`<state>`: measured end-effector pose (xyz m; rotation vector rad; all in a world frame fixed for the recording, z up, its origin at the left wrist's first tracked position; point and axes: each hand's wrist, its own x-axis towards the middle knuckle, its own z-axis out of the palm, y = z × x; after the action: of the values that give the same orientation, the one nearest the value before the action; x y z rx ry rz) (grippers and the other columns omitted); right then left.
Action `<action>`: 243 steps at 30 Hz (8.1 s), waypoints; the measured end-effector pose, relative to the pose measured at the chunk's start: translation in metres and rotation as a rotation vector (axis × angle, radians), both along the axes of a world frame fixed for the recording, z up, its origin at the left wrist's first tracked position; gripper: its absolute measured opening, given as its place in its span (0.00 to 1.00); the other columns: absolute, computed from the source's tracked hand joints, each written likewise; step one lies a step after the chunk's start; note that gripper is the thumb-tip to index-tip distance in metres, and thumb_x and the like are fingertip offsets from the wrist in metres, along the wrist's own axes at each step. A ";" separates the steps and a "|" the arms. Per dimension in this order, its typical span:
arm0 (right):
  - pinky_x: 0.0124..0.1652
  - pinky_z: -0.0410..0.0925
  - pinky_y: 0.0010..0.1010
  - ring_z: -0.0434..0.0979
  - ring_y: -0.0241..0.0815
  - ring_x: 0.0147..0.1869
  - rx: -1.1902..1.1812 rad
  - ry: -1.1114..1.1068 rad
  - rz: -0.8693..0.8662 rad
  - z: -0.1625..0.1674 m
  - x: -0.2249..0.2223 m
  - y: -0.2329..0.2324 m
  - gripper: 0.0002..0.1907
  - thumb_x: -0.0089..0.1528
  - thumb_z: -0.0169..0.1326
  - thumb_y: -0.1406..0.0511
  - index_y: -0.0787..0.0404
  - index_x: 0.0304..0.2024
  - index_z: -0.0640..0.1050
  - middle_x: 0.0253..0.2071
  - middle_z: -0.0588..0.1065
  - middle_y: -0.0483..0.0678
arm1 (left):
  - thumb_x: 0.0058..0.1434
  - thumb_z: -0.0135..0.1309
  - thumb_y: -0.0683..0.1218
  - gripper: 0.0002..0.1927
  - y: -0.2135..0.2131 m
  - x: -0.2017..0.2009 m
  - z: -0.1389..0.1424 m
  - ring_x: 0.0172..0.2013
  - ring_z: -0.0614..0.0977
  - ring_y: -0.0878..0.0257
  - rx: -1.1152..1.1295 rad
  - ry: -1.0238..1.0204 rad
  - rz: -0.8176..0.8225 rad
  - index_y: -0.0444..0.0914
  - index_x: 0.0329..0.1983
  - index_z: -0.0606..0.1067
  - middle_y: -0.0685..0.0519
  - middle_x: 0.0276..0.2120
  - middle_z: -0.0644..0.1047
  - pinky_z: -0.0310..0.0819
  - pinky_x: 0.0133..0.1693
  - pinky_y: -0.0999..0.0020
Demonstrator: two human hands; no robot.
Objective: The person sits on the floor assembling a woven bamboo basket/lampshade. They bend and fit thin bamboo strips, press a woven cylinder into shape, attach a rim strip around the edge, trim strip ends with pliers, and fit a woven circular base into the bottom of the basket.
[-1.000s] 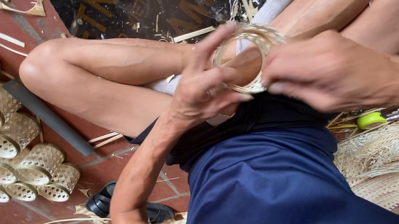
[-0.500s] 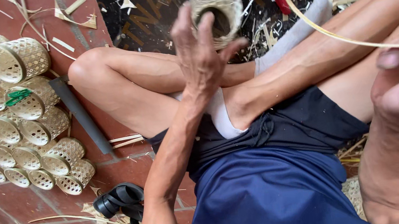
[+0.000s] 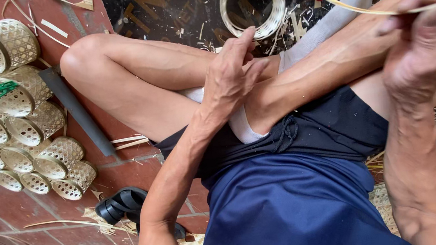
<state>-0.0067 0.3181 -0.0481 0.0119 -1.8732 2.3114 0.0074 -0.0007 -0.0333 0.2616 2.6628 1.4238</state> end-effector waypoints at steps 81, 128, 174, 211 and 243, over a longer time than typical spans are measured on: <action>0.35 0.69 0.29 0.74 0.40 0.37 1.141 1.134 0.813 0.047 -0.134 -0.130 0.12 0.52 0.57 0.66 0.63 0.38 0.81 0.36 0.73 0.46 | 0.64 0.56 0.43 0.01 -0.043 -0.106 0.025 0.36 0.76 0.60 -0.376 0.292 -0.335 0.42 0.36 0.76 0.56 0.28 0.77 0.62 0.45 0.60; 0.40 0.73 0.27 0.78 0.39 0.41 1.148 1.140 0.684 0.056 -0.137 -0.153 0.12 0.53 0.59 0.67 0.63 0.40 0.82 0.41 0.76 0.46 | 0.64 0.59 0.39 0.11 -0.071 -0.073 0.011 0.47 0.79 0.60 -0.277 0.564 -0.254 0.37 0.49 0.76 0.55 0.46 0.80 0.62 0.50 0.58; 0.30 0.70 0.39 0.77 0.47 0.41 1.335 0.470 1.151 0.068 -0.200 -0.210 0.05 0.51 0.58 0.64 0.59 0.26 0.79 0.32 0.73 0.46 | 0.65 0.57 0.38 0.06 -0.100 -0.121 0.004 0.45 0.80 0.59 -0.139 0.538 -0.237 0.35 0.43 0.73 0.53 0.38 0.80 0.67 0.51 0.55; 0.21 0.67 0.35 0.76 0.44 0.25 1.353 0.606 1.071 0.130 -0.144 -0.225 0.19 0.61 0.59 0.50 0.58 0.36 0.78 0.29 0.72 0.47 | 0.63 0.57 0.39 0.15 -0.121 -0.009 0.104 0.45 0.71 0.55 0.095 0.196 -0.351 0.36 0.53 0.75 0.54 0.39 0.69 0.60 0.49 0.58; 0.33 0.70 0.38 0.78 0.49 0.33 0.916 0.218 0.806 0.170 -0.023 -0.140 0.10 0.63 0.59 0.71 0.71 0.45 0.78 0.31 0.76 0.53 | 0.61 0.56 0.47 0.15 -0.083 0.043 0.141 0.46 0.72 0.61 -0.275 0.410 -0.646 0.33 0.48 0.79 0.55 0.46 0.74 0.60 0.54 0.52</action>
<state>-0.0300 0.1782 0.1220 1.2480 -2.9276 1.3767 0.0502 -0.0839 0.1079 1.3551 2.6202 0.8568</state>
